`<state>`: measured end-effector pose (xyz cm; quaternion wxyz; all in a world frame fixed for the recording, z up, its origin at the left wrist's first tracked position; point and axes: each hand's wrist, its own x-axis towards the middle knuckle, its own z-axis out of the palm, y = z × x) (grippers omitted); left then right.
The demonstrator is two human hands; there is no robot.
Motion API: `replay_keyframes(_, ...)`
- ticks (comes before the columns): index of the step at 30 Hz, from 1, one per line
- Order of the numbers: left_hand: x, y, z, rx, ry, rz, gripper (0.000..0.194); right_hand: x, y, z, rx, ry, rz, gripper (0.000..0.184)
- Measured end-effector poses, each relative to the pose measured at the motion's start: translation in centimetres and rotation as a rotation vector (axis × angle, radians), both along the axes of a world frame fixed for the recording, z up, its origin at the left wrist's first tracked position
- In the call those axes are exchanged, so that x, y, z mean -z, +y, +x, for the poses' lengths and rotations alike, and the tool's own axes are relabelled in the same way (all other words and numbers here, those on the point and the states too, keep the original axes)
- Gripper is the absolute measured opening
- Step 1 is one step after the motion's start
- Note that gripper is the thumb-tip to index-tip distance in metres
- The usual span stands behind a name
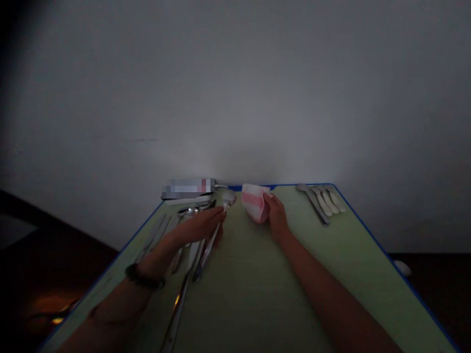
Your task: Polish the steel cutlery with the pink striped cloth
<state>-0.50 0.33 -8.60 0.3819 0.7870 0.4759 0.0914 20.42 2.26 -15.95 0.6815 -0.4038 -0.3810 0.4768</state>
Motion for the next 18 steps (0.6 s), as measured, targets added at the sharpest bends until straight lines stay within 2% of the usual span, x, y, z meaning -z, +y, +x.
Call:
replay_keyframes(4,0.9,-1.9,2.8,-0.104,-0.164,-0.081,0.026,-0.3,0.0,0.8,-0.103,0.228,-0.006,0.031)
replay_keyframes(8,2.6,-3.3,4.4,-0.335,-0.580,-0.401,0.027,-0.2,-0.1,1.2,-0.200,0.279,-0.034,0.033)
replay_keyframes(11,3.4,-3.6,4.6,-0.391,-0.713,-0.547,0.029,-0.2,-0.1,1.2,-0.205,0.351,-0.037,0.028)
replay_keyframes(14,3.7,-3.5,4.4,-0.395,-0.780,-0.572,0.030,-0.4,0.0,1.3,-0.240,0.386,-0.013,0.025)
replay_keyframes(18,4.1,-3.7,4.3,-0.365,-0.850,-0.507,0.027,-0.9,0.0,1.5,-0.290,0.392,-0.054,0.028)
